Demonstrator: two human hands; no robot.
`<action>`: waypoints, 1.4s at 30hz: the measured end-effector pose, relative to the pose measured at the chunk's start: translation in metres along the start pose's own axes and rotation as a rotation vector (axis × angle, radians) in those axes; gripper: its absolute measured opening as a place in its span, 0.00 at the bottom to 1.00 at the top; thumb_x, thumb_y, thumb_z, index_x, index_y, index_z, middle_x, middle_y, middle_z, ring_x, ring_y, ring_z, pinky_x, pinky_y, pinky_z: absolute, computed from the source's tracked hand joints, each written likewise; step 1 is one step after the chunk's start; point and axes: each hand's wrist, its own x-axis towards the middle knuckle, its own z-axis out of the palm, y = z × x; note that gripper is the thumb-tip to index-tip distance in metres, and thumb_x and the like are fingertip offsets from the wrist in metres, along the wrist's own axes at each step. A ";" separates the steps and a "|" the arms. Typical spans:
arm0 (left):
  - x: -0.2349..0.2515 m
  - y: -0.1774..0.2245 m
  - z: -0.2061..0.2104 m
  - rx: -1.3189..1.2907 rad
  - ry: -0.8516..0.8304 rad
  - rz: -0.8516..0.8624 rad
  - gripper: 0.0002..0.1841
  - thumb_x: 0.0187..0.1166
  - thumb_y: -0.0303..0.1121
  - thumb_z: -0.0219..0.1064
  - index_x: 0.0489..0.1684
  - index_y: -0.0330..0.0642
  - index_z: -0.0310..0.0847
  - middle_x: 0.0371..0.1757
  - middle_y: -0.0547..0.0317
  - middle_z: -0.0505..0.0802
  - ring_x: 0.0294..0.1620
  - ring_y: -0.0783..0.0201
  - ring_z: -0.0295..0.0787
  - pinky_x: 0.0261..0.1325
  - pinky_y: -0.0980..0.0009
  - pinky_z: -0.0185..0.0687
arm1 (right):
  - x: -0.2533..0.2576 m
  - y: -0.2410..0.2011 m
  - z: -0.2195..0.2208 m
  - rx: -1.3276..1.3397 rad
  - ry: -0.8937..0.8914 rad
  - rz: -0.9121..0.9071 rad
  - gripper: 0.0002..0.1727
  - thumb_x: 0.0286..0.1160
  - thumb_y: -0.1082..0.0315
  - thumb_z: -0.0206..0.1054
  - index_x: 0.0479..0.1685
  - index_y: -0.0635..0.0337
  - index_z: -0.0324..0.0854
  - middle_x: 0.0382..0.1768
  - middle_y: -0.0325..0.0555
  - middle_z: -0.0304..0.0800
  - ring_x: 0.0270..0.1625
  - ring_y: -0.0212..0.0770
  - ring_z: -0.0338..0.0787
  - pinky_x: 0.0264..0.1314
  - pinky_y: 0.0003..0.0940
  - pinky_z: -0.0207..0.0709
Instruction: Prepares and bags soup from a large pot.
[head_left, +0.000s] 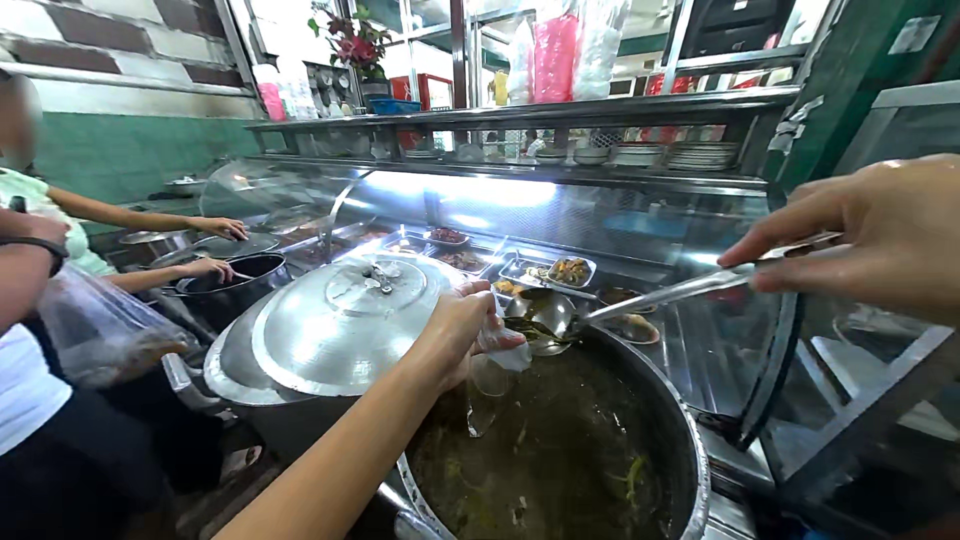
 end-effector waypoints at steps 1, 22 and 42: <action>0.000 0.000 0.002 -0.006 -0.006 0.011 0.23 0.82 0.20 0.53 0.78 0.33 0.68 0.44 0.47 0.82 0.24 0.62 0.83 0.31 0.66 0.89 | -0.006 -0.015 -0.001 -0.061 0.041 -0.031 0.08 0.68 0.66 0.81 0.44 0.44 0.97 0.32 0.40 0.91 0.35 0.45 0.90 0.40 0.54 0.82; 0.004 0.027 0.008 -0.050 0.024 0.051 0.19 0.81 0.19 0.52 0.69 0.33 0.73 0.45 0.49 0.81 0.31 0.60 0.83 0.36 0.64 0.88 | -0.061 0.023 0.066 -0.177 0.632 -0.108 0.16 0.81 0.65 0.62 0.56 0.59 0.93 0.42 0.65 0.84 0.39 0.66 0.84 0.40 0.66 0.70; -0.018 0.027 0.010 -0.298 0.067 0.123 0.22 0.80 0.18 0.51 0.73 0.35 0.71 0.62 0.46 0.82 0.38 0.60 0.87 0.39 0.66 0.88 | -0.024 0.010 0.049 0.541 0.162 0.105 0.10 0.85 0.62 0.65 0.50 0.48 0.93 0.27 0.37 0.89 0.24 0.34 0.82 0.27 0.36 0.76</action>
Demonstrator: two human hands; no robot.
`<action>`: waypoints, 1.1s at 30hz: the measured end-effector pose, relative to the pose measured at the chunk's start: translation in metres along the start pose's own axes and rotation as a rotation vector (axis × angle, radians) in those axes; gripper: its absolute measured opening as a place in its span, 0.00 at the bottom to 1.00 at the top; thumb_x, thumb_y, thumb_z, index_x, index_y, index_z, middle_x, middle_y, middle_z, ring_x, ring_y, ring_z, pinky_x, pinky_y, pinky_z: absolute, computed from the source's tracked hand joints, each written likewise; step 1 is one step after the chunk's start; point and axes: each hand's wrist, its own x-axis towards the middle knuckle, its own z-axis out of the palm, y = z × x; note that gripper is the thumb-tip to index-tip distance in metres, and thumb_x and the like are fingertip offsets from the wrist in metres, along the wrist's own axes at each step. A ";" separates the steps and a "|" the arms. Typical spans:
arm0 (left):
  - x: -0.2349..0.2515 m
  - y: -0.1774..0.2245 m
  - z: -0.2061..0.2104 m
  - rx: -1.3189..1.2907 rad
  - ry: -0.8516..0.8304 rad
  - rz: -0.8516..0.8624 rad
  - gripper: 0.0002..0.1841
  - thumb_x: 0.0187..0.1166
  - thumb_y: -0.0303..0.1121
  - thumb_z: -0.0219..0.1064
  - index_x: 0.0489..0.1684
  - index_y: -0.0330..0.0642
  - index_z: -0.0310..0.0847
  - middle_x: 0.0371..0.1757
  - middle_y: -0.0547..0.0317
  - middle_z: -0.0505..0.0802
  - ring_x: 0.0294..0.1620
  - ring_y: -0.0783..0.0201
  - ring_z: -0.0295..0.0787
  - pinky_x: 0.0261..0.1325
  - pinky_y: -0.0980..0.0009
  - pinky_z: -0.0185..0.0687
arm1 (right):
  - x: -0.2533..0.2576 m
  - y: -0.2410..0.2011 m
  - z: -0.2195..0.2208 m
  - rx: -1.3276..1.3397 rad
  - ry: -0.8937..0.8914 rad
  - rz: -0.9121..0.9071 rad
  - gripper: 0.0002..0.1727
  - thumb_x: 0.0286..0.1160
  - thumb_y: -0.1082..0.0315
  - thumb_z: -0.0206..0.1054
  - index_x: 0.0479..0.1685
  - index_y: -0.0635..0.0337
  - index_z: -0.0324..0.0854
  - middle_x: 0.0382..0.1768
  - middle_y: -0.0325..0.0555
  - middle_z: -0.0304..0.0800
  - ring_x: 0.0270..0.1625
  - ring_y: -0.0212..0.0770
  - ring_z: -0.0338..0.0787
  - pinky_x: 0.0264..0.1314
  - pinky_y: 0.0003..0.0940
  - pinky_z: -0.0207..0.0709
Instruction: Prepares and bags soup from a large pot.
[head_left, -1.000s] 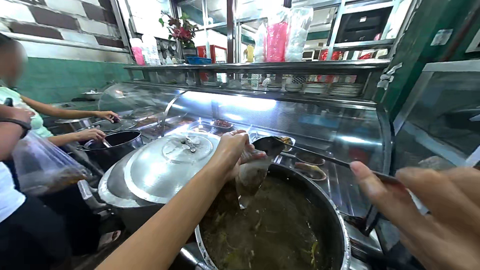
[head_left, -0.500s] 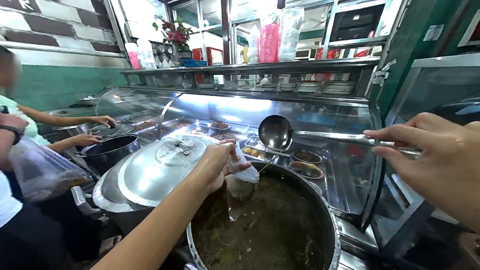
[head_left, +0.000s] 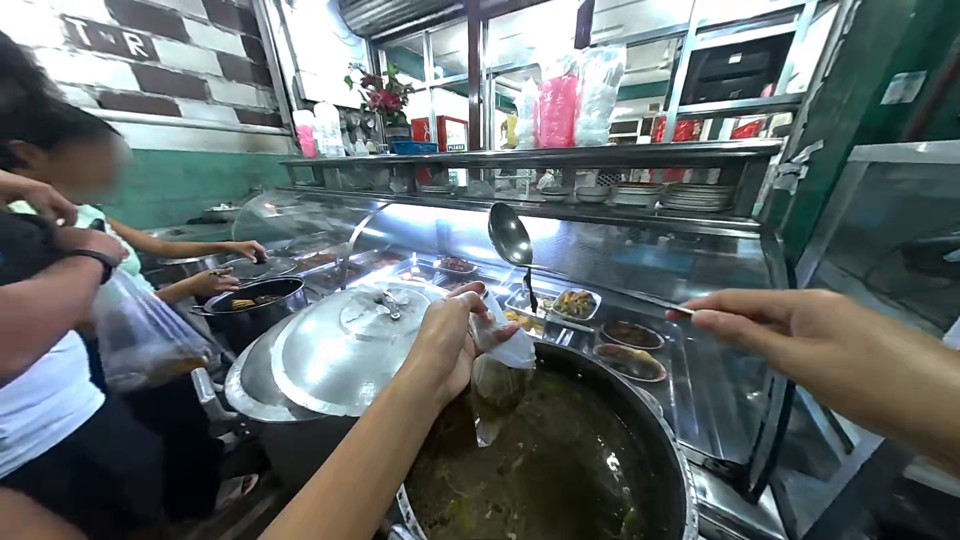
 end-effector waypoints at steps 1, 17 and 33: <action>-0.001 0.000 0.000 -0.004 -0.006 0.002 0.23 0.80 0.18 0.51 0.74 0.35 0.71 0.63 0.47 0.81 0.39 0.60 0.86 0.39 0.65 0.88 | 0.000 0.000 0.001 0.113 -0.040 0.072 0.11 0.87 0.62 0.63 0.49 0.49 0.93 0.24 0.37 0.86 0.20 0.32 0.77 0.24 0.31 0.70; -0.005 0.025 0.002 0.095 -0.039 0.020 0.20 0.82 0.20 0.50 0.72 0.33 0.70 0.56 0.47 0.82 0.35 0.63 0.87 0.39 0.68 0.88 | -0.028 0.051 0.046 -0.435 -0.090 -0.035 0.12 0.77 0.59 0.73 0.55 0.46 0.92 0.42 0.51 0.89 0.38 0.55 0.90 0.37 0.63 0.81; 0.007 0.027 -0.006 0.193 -0.009 -0.013 0.19 0.81 0.20 0.52 0.70 0.34 0.73 0.56 0.47 0.83 0.38 0.62 0.87 0.39 0.68 0.88 | 0.013 0.004 -0.035 -0.369 -0.365 0.124 0.09 0.74 0.65 0.77 0.51 0.50 0.95 0.32 0.44 0.93 0.32 0.41 0.87 0.38 0.48 0.81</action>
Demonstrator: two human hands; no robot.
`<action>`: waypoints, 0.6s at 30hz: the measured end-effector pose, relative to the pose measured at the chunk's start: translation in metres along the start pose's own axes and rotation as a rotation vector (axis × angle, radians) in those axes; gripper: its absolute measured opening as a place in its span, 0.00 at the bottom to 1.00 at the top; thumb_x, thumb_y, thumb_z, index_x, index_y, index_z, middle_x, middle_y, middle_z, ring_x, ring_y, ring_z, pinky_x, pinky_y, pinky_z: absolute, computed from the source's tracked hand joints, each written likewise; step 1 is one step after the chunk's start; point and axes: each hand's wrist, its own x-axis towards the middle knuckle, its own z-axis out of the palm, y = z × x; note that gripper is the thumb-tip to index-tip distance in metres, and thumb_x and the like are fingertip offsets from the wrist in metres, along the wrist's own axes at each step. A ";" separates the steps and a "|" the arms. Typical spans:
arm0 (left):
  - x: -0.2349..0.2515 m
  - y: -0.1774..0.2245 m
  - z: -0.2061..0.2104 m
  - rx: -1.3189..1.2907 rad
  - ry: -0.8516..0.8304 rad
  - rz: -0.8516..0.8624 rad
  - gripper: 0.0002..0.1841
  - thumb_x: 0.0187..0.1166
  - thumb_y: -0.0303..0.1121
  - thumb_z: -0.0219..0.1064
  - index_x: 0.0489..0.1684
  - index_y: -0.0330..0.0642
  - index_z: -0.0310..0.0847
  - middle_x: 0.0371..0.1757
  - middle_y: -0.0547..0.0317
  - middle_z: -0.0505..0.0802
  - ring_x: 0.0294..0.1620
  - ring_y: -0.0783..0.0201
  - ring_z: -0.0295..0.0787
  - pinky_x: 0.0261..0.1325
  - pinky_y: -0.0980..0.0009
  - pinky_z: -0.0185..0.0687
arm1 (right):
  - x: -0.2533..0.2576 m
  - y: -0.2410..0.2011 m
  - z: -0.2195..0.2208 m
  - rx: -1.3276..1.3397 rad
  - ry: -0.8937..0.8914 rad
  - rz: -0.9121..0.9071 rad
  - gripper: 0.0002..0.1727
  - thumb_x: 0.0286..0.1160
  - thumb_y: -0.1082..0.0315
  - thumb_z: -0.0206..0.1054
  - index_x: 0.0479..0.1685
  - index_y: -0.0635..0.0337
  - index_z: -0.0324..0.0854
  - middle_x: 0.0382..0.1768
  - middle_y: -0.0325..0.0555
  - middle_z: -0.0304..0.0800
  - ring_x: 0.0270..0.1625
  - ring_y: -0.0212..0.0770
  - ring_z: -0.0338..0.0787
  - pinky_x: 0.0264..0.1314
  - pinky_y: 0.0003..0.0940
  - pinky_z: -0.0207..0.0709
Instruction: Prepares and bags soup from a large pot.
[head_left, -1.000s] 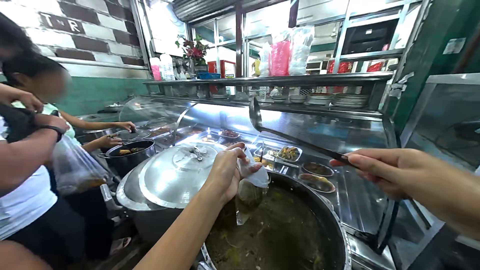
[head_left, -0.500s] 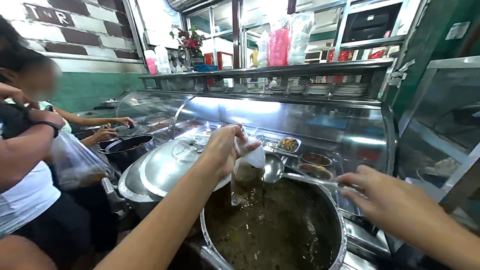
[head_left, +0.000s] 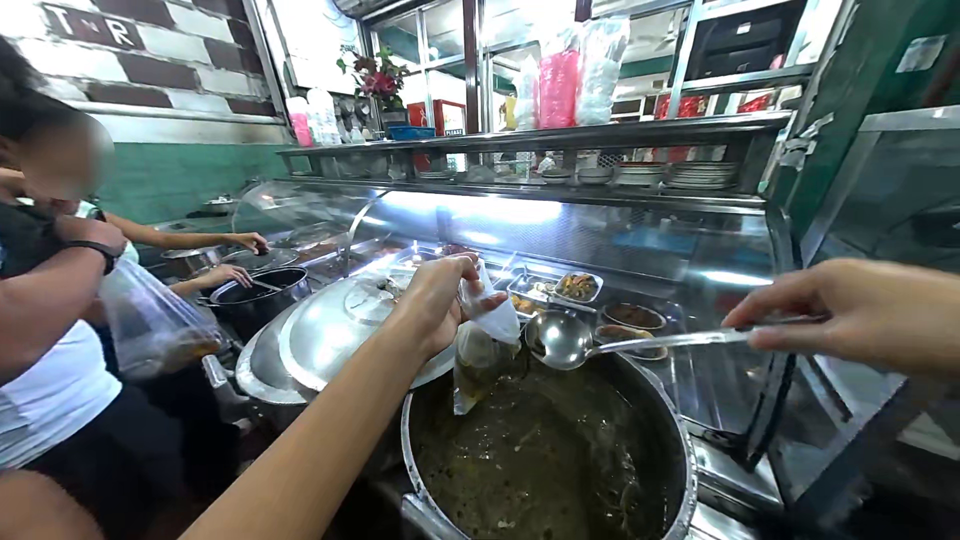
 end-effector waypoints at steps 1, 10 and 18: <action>-0.001 -0.003 0.000 0.007 -0.005 -0.005 0.21 0.80 0.20 0.51 0.71 0.34 0.72 0.59 0.47 0.82 0.40 0.61 0.87 0.40 0.67 0.88 | 0.001 -0.001 -0.008 -0.003 0.046 -0.034 0.08 0.74 0.66 0.77 0.49 0.50 0.95 0.30 0.44 0.92 0.30 0.42 0.87 0.36 0.49 0.81; -0.005 -0.005 0.009 -0.094 0.062 0.040 0.19 0.81 0.19 0.52 0.71 0.32 0.70 0.52 0.45 0.82 0.32 0.60 0.86 0.37 0.64 0.90 | -0.050 -0.056 0.014 -0.404 0.536 -0.526 0.13 0.72 0.65 0.68 0.52 0.56 0.90 0.37 0.53 0.82 0.26 0.55 0.82 0.20 0.51 0.70; -0.012 0.015 0.004 -0.087 -0.059 0.101 0.16 0.80 0.21 0.52 0.64 0.33 0.75 0.44 0.50 0.83 0.31 0.62 0.86 0.37 0.67 0.89 | -0.092 -0.050 0.081 -0.398 0.876 -0.394 0.21 0.84 0.69 0.58 0.71 0.59 0.85 0.36 0.59 0.83 0.24 0.56 0.81 0.20 0.48 0.68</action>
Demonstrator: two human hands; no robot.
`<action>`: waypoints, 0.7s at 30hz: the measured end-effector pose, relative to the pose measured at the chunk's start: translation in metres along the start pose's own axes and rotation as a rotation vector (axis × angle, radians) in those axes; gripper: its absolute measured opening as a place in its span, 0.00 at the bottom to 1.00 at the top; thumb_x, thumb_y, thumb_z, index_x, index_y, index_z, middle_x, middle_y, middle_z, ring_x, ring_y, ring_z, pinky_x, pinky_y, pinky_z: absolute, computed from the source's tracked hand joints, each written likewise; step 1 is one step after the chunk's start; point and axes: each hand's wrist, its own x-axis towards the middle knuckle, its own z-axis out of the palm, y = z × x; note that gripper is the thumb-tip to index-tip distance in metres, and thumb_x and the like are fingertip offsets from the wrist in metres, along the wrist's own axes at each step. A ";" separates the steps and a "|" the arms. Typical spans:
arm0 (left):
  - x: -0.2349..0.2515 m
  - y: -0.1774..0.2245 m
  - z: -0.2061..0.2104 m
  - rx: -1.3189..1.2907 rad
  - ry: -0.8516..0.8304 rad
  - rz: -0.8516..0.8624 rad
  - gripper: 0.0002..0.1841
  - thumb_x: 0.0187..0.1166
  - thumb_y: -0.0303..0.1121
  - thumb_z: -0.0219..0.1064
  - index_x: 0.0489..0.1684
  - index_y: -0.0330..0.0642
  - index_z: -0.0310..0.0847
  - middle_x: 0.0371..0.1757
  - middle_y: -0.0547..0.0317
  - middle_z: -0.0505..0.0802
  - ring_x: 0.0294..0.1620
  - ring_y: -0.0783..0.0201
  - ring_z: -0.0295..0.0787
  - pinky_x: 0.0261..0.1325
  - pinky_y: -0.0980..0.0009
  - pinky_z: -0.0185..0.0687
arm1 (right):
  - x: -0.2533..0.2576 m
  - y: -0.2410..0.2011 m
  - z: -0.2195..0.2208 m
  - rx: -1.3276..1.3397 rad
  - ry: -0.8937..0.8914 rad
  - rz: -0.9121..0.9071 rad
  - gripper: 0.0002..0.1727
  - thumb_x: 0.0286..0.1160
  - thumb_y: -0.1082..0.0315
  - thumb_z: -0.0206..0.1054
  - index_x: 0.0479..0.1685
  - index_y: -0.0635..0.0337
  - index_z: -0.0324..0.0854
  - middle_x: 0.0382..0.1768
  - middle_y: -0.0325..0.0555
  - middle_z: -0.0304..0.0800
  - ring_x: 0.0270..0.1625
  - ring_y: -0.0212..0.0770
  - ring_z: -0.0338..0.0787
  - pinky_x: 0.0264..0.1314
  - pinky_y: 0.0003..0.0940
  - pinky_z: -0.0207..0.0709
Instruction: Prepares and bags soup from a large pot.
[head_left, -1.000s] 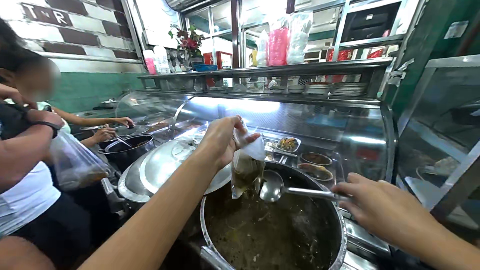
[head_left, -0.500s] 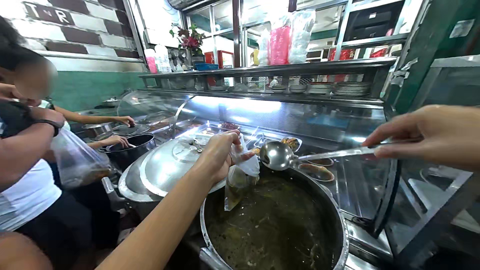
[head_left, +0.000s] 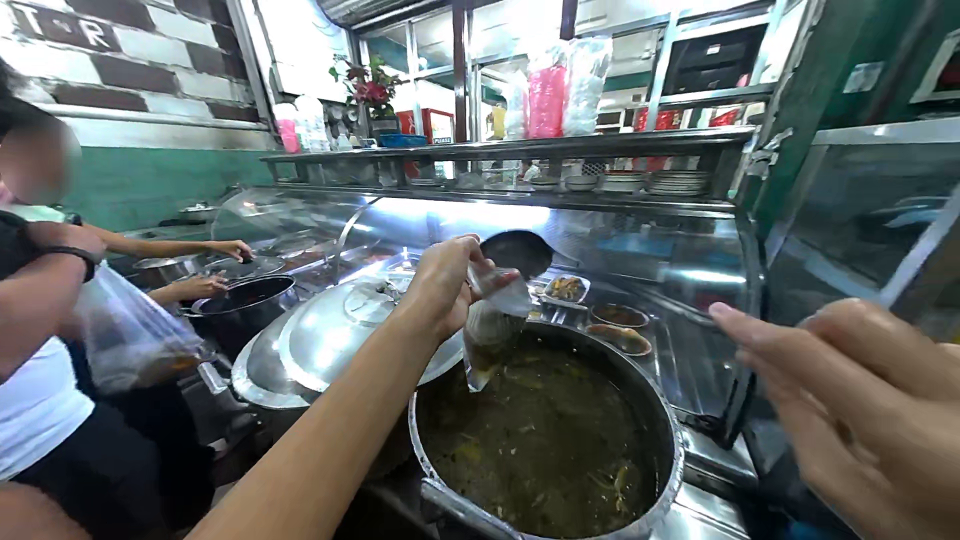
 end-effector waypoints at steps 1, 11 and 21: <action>-0.002 0.002 -0.002 -0.002 -0.024 0.002 0.13 0.80 0.22 0.52 0.58 0.35 0.76 0.41 0.51 0.85 0.30 0.63 0.86 0.37 0.67 0.89 | -0.004 -0.005 -0.001 -0.002 0.031 0.047 0.21 0.84 0.68 0.58 0.71 0.59 0.86 0.35 0.58 0.84 0.23 0.55 0.80 0.19 0.48 0.66; -0.024 0.014 -0.016 -0.005 -0.245 -0.057 0.17 0.82 0.22 0.50 0.67 0.35 0.72 0.51 0.52 0.85 0.32 0.69 0.87 0.37 0.75 0.88 | -0.032 -0.031 -0.037 0.115 -0.229 0.540 0.14 0.66 0.61 0.75 0.51 0.47 0.91 0.36 0.37 0.84 0.31 0.41 0.86 0.27 0.48 0.80; -0.052 0.004 0.024 -0.034 -0.205 -0.131 0.12 0.79 0.21 0.54 0.57 0.35 0.73 0.37 0.54 0.84 0.25 0.69 0.85 0.30 0.77 0.86 | -0.001 -0.018 -0.140 0.312 -0.394 0.695 0.05 0.78 0.63 0.74 0.47 0.45 0.93 0.24 0.39 0.88 0.21 0.37 0.81 0.21 0.37 0.71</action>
